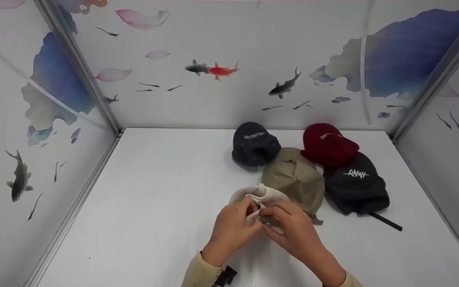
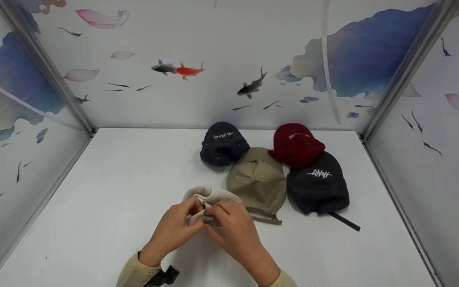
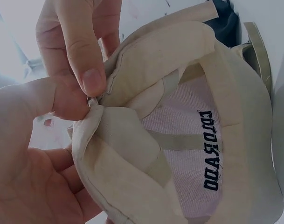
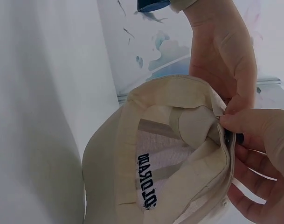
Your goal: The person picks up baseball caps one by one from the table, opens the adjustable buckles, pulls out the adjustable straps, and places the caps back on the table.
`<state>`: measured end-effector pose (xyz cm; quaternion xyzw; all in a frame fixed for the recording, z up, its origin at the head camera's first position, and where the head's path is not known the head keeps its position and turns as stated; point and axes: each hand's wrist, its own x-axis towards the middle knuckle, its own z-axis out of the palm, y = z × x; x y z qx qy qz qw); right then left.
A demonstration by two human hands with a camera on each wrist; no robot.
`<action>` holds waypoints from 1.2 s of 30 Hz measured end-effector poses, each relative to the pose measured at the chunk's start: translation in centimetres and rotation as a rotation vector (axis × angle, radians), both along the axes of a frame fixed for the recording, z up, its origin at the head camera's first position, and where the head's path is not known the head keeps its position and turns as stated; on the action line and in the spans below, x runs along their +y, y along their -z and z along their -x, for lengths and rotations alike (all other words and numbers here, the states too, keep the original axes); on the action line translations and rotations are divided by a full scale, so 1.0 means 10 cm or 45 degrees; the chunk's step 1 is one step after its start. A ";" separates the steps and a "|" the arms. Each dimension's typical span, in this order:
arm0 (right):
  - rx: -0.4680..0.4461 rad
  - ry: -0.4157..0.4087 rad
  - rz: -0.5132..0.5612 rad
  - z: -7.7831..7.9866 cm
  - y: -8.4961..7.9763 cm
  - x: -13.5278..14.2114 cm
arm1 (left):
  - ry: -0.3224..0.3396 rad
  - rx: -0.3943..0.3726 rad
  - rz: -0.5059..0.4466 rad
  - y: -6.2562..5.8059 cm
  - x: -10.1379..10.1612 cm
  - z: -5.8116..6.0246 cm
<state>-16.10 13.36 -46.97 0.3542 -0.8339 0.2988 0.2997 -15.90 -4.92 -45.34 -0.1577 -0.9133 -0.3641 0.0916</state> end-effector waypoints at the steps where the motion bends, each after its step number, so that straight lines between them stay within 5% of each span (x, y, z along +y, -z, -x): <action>1: -0.014 -0.015 0.019 0.00 0.01 0.00 | 0.004 -0.016 -0.012 -0.01 0.00 0.00; 6: -0.184 0.002 0.150 -0.04 0.03 0.02 | 0.079 -0.137 -0.184 -0.02 -0.05 0.02; 11: -0.482 0.019 0.351 -0.08 0.03 0.03 | 0.095 -0.126 -0.247 -0.01 -0.07 0.01; 14: -0.557 -0.053 0.421 -0.08 0.01 0.04 | 0.089 -0.119 -0.254 -0.01 -0.06 0.02; 24: -0.597 -0.016 0.345 -0.08 -0.04 0.03 | 0.186 -0.129 -0.308 -0.01 -0.10 0.01; 31: -0.878 0.053 0.411 -0.06 -0.13 0.04 | 0.237 -0.145 -0.409 -0.02 -0.09 0.02; 36: -0.981 0.022 0.507 -0.04 -0.15 0.05 | 0.153 0.031 -0.311 -0.01 -0.05 -0.01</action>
